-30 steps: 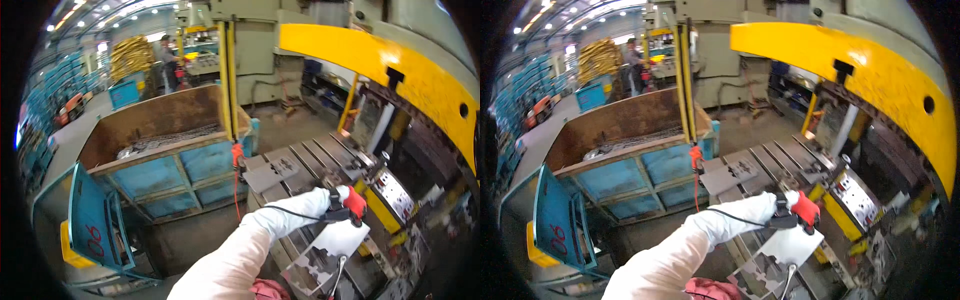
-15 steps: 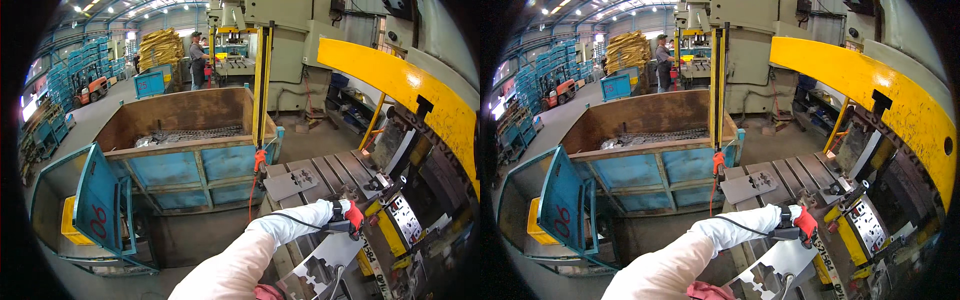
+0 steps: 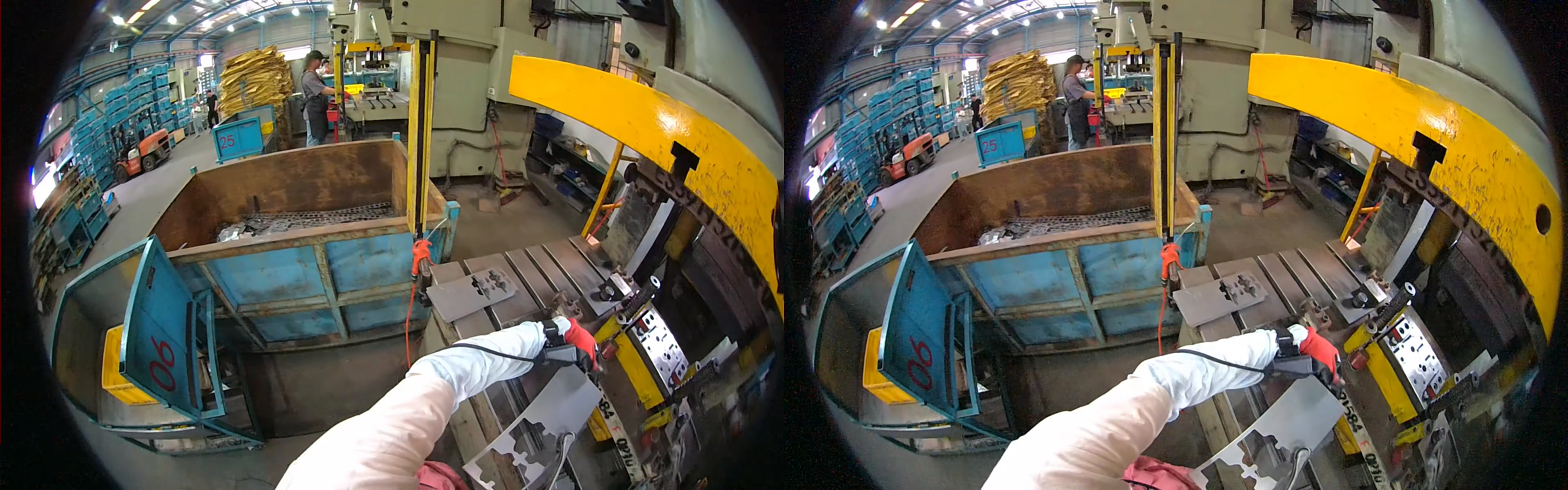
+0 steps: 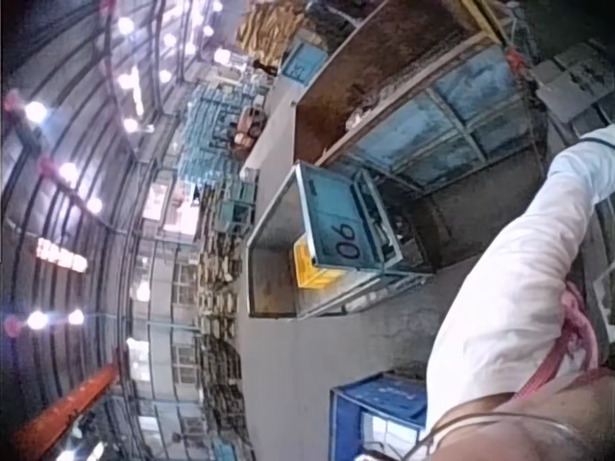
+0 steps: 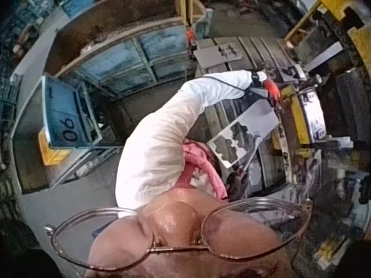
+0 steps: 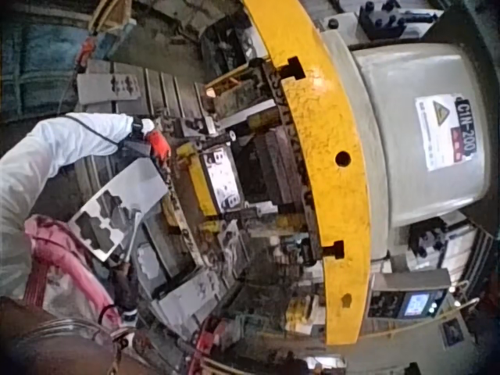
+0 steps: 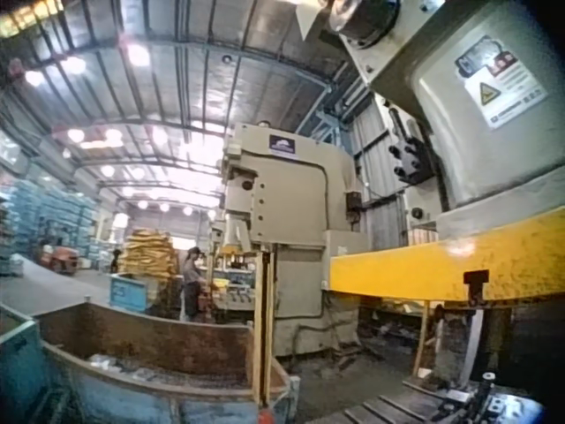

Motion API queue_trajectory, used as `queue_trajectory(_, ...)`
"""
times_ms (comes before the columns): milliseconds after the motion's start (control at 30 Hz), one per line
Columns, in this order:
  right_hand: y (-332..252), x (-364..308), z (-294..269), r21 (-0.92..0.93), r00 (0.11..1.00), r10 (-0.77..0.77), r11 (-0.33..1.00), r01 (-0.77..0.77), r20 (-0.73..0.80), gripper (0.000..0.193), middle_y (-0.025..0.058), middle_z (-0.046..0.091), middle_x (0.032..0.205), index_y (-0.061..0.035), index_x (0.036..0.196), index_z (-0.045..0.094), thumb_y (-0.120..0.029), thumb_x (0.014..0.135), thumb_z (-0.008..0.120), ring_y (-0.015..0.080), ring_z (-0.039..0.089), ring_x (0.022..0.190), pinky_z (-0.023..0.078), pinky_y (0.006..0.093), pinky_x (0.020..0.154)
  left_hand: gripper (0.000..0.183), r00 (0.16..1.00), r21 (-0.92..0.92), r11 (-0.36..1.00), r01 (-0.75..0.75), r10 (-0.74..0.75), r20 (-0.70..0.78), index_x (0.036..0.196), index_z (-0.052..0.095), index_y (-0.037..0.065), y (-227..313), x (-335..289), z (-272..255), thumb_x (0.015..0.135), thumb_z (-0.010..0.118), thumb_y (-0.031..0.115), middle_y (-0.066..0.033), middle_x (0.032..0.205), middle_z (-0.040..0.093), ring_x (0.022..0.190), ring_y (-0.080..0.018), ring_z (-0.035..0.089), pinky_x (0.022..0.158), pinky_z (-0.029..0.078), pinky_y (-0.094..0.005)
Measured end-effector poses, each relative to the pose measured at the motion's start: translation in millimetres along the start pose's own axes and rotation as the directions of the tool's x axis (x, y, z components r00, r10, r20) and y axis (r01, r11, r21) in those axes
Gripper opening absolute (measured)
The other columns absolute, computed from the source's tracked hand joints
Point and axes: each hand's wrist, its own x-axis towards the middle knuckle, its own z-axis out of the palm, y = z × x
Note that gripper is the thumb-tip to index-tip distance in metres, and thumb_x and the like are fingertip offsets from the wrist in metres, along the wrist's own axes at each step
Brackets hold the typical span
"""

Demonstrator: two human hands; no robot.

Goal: Operating a large industrial hydraulic press to stamp metal sheets.

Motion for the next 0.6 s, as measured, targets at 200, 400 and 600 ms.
queue_trajectory(200, -5.0, 6.8, 10.3, -0.022, 1.000, -0.007, 1.000, 0.008, 0.022, 0.026, 0.0038, 0.054, 0.085, -0.0051, 0.112, 0.044, -0.012, 0.088, 0.052, 0.0118, 0.050, 0.071, 0.043, 0.0233, 0.061, 0.043, 0.996, -0.161, 0.986, -0.052, 0.041, -0.073, 0.126, 0.042, 0.001, -1.4, 0.1, 30.8, 0.092, 0.039, 0.027, -0.0100, 0.120, 0.052, 0.109, -0.0194, 0.050, 0.095, 0.038, -0.0319)
queue_trajectory(400, -5.8, -2.4, 9.8, -0.005, 0.995, -0.067, 0.998, 0.067, -0.078, 0.035, 0.0067, 0.057, 0.091, -0.0041, 0.120, 0.042, -0.010, 0.087, 0.052, 0.0139, 0.055, 0.074, 0.046, 0.0241, 0.064, 0.044, 0.965, -0.316, 0.913, -0.259, 0.227, -0.135, 0.128, 0.040, 0.001, 23.8, 0.6, 90.9, 0.093, 0.036, 0.028, -0.0105, 0.123, 0.051, 0.112, -0.0203, 0.049, 0.097, 0.037, -0.0326)
queue_trajectory(600, -24.6, -7.7, -3.1, -0.003, 0.968, -0.187, 0.982, 0.189, -0.167, 0.043, 0.0097, 0.061, 0.097, -0.0032, 0.128, 0.040, -0.008, 0.087, 0.053, 0.0160, 0.059, 0.078, 0.050, 0.0250, 0.067, 0.045, 0.834, 0.108, 0.915, -0.388, 0.398, -0.381, 0.130, 0.038, 0.001, 32.0, -75.1, 89.5, 0.094, 0.034, 0.029, -0.0109, 0.126, 0.049, 0.115, -0.0212, 0.048, 0.100, 0.036, -0.0332)
